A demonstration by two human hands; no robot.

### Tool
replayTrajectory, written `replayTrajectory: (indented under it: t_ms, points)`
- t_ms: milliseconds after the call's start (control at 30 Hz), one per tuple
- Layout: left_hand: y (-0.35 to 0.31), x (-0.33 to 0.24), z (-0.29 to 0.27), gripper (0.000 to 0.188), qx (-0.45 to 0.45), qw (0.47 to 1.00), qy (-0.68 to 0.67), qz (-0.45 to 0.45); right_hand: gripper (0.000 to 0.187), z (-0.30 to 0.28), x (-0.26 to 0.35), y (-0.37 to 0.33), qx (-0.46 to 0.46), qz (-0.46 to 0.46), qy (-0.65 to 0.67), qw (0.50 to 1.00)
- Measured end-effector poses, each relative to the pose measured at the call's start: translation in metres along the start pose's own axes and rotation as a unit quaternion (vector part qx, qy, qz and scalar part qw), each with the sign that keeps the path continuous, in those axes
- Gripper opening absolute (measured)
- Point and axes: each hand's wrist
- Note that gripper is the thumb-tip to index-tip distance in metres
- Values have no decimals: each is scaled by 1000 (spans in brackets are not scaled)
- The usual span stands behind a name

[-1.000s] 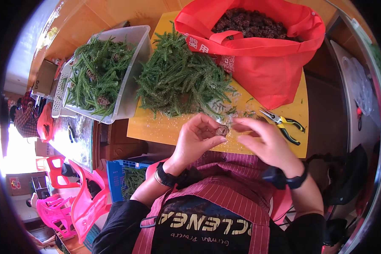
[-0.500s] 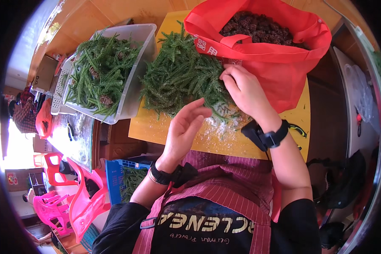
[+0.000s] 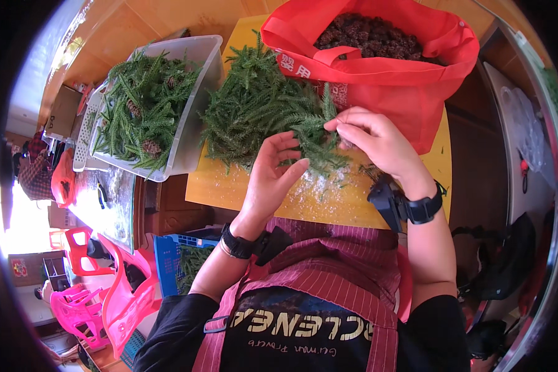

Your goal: Trimming small sprigs of evergreen foliage using needle-nose pliers at a workbench.

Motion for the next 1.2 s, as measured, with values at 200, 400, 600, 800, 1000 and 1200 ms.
replayTrajectory:
  t_ms: [200,400,600,800,1000,1200]
  points:
    - [5,2,16,51,-4,997,69,35,27,5,1,-34,35,25,109,993]
    - [7,-5,18,32,-30,997,48,46,27,9,-1,-48,12,-51,107,993]
    - [7,-16,8,28,19,995,-100,-17,26,8,-1,-53,-9,-41,127,991]
    - [7,-20,1,33,54,991,-115,-35,29,4,-5,-58,27,18,201,979]
    - [6,-42,-5,60,140,923,219,285,33,2,-10,-59,43,15,308,950]
    - [3,-51,15,71,169,915,211,299,34,8,-7,-62,67,21,329,942]
Point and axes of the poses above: each hand's wrist, its own y-axis towards the middle knuckle, its own z-axis out of the palm, x = y × z, and after that the axes turned 13 degrees about z, right-handed
